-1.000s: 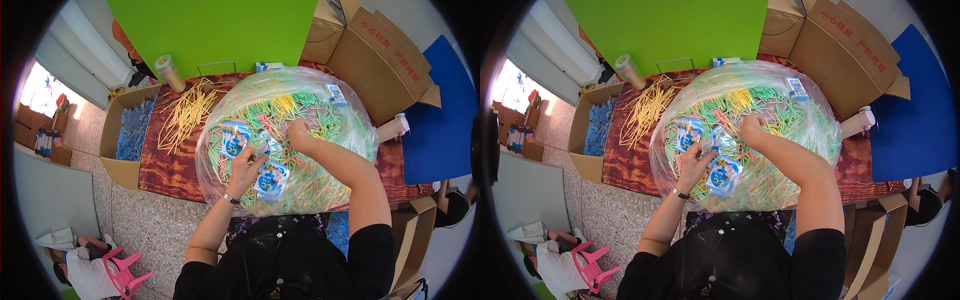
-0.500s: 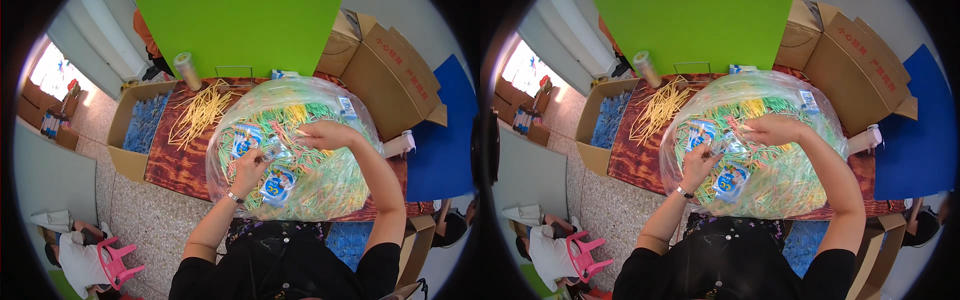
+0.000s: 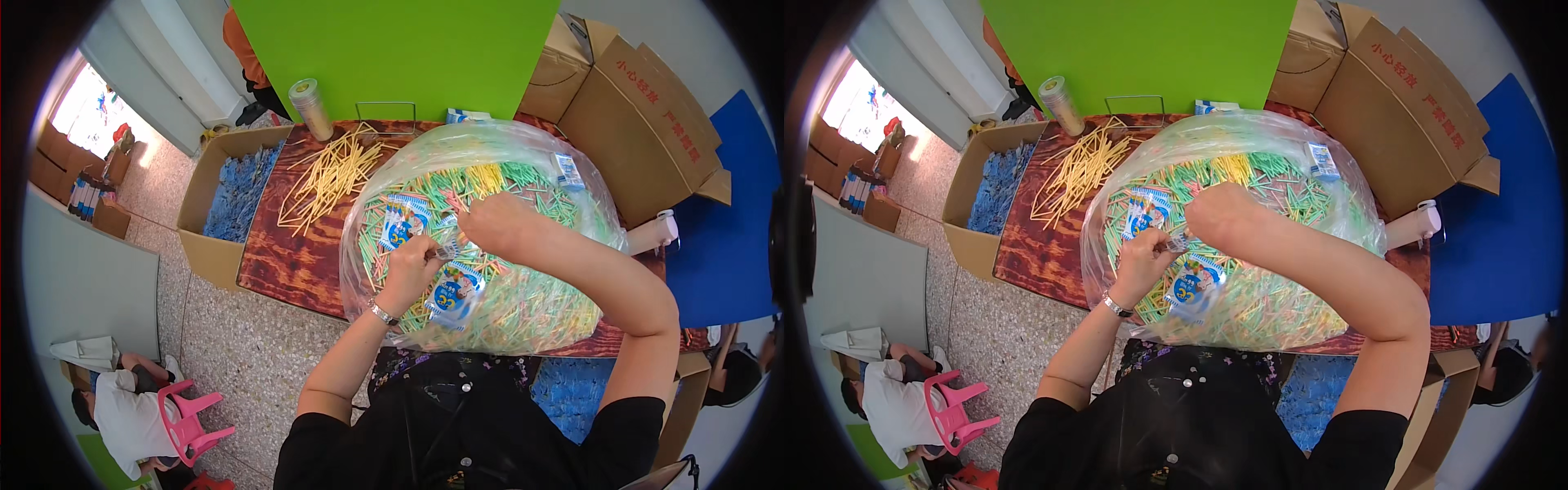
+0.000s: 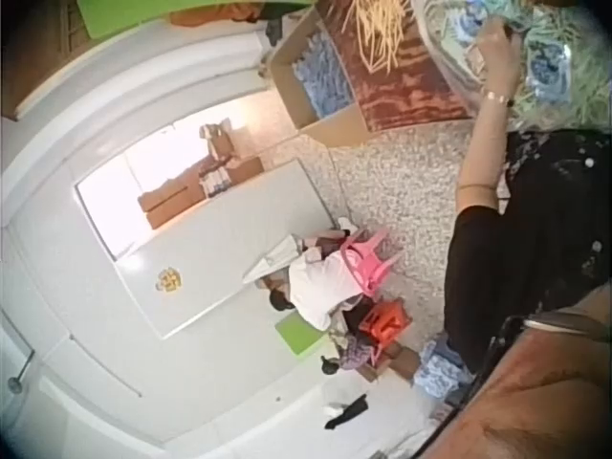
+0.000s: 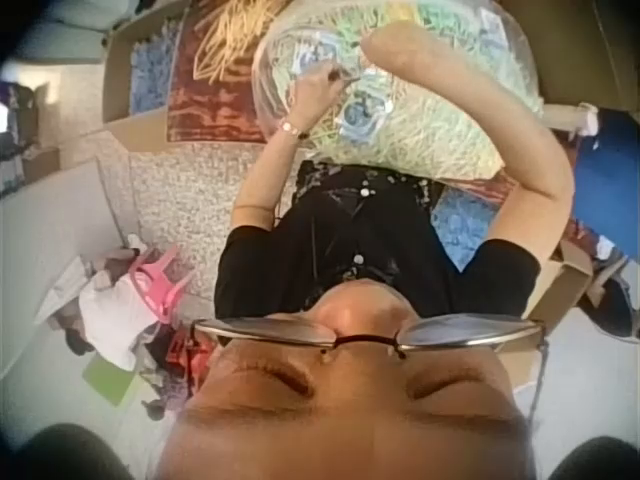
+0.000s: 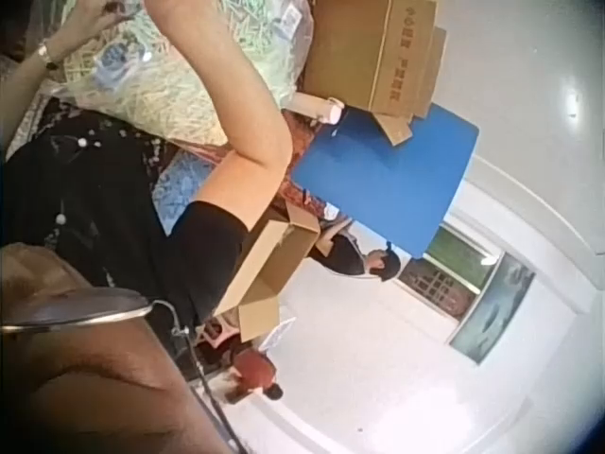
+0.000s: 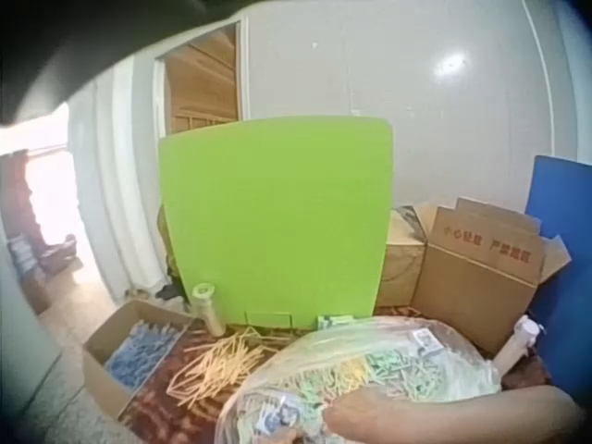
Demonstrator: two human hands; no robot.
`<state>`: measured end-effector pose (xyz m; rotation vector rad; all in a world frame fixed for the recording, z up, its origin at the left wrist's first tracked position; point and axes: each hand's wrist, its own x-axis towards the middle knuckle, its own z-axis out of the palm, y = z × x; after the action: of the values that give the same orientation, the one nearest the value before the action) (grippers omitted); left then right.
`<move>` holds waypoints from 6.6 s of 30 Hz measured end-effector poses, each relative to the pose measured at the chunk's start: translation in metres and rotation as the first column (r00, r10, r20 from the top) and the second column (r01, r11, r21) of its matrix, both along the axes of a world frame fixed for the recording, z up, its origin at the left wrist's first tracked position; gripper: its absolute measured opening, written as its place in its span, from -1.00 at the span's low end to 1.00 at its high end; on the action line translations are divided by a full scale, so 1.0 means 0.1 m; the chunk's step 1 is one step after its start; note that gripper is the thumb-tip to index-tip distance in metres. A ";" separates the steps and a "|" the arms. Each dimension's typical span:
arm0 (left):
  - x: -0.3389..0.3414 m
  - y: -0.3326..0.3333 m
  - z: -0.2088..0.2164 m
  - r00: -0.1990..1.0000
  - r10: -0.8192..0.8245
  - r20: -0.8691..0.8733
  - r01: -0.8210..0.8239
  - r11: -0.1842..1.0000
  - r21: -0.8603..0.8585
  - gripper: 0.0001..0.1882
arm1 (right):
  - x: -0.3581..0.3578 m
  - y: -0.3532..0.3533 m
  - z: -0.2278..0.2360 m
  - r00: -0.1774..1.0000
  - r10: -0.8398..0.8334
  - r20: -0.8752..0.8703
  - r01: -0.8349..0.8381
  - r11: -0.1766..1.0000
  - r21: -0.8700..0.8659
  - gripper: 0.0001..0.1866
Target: Picking specific blue packaged items from a large bag containing mixed-color items and placing them into a box.
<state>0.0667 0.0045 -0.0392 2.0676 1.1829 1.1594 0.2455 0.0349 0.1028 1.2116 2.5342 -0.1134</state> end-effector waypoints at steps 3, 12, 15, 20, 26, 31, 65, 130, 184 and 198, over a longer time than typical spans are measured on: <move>0.03 0.00 0.05 0.999 -0.023 -0.044 0.027 0.996 0.085 -0.71 | -0.12 -0.07 -0.08 0.995 -0.039 0.089 0.036 0.999 0.036 -0.85; -0.13 -0.02 0.02 0.991 -0.132 0.030 0.130 0.990 0.054 -0.63 | 0.27 0.07 0.16 0.909 0.060 -0.412 -0.065 0.998 0.002 -0.53; -0.15 -0.02 0.03 0.979 -0.191 0.074 0.187 0.981 0.049 -0.53 | 0.24 0.04 -0.20 0.744 0.031 -0.668 -0.147 0.982 -0.118 -0.65; -0.30 -0.11 0.00 0.983 -0.156 0.100 0.161 0.986 -0.050 -0.53 | 0.11 -0.07 -0.40 0.666 0.059 -0.744 -0.105 0.994 -0.015 -0.81; -0.64 -0.23 -0.16 0.986 0.002 0.168 0.056 0.938 -0.341 -0.57 | -0.24 -0.09 -1.02 0.438 -0.177 -0.881 0.155 0.981 -0.119 -0.88; -0.63 -0.23 -0.19 0.961 0.142 -0.238 -0.115 0.986 0.123 -0.51 | -0.32 0.22 -1.67 0.328 -0.476 -0.816 0.412 0.849 -0.330 -0.78; -0.09 -0.31 -0.18 0.985 -0.076 0.156 0.143 0.863 -0.484 -0.75 | 0.49 -0.54 -1.07 0.307 -0.350 -0.885 0.050 0.935 -0.352 -0.74; -0.13 -0.31 -0.33 0.950 0.002 0.311 0.189 0.791 -0.582 -0.69 | 1.23 0.49 -1.26 0.745 -0.599 -0.293 0.435 0.769 -0.468 -0.67; -0.09 -0.14 0.08 0.998 0.060 0.018 -0.062 0.986 0.152 -0.67 | 0.26 -0.02 0.13 0.881 0.015 -0.473 -0.172 0.941 -0.291 -0.80; -0.06 -0.17 0.13 0.993 0.106 0.044 -0.113 0.976 0.187 -0.70 | 0.19 -0.05 0.16 0.976 0.008 -0.216 -0.064 0.965 -0.254 -0.73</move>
<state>0.0605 -0.0129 -0.0262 2.1337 1.2254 1.4027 0.2646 0.0298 0.1184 1.0995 2.6152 -0.5776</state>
